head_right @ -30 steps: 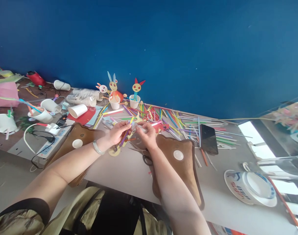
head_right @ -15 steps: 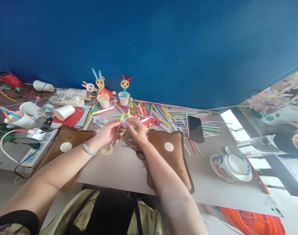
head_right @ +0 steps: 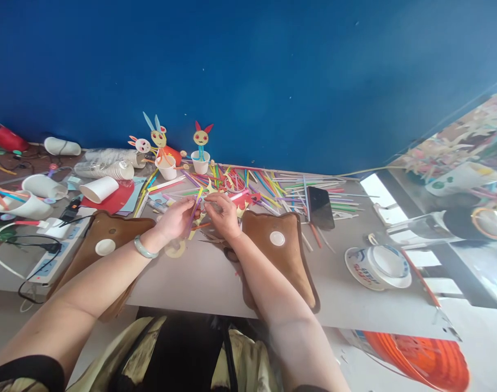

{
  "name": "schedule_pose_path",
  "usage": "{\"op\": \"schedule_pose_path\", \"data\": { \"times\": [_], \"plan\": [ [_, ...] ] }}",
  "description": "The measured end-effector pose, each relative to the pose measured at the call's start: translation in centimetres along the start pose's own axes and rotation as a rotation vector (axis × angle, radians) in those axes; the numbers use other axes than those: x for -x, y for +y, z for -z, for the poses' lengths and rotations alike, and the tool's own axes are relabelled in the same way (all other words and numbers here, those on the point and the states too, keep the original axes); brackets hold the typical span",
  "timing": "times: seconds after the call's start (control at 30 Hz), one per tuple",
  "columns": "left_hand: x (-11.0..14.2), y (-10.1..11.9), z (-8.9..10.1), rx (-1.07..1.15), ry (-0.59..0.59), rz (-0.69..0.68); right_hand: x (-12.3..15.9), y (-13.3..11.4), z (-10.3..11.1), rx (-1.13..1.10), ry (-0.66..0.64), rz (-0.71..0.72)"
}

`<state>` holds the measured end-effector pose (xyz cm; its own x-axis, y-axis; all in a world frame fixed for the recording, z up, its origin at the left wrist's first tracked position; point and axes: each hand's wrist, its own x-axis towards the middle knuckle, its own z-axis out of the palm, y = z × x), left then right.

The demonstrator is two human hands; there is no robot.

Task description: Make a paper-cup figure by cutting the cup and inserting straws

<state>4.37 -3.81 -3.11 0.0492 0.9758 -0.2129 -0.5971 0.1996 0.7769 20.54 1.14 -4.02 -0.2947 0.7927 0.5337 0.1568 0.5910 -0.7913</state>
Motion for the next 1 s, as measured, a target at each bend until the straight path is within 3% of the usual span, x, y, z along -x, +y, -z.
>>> {"op": "schedule_pose_path", "data": {
  "times": [0.5, 0.8, 1.0],
  "plan": [
    [-0.1, -0.7, -0.1, -0.116, 0.000, -0.069, 0.1, -0.2, -0.2, -0.078, 0.023, -0.061],
    [0.7, -0.3, -0.7, -0.280, 0.051, -0.148, 0.1, 0.2, -0.3, -0.014, 0.024, 0.018],
    [0.9, -0.4, -1.0, -0.370, 0.095, -0.239, 0.3, -0.2, -0.2, 0.079, 0.029, -0.017]
  ]
}}
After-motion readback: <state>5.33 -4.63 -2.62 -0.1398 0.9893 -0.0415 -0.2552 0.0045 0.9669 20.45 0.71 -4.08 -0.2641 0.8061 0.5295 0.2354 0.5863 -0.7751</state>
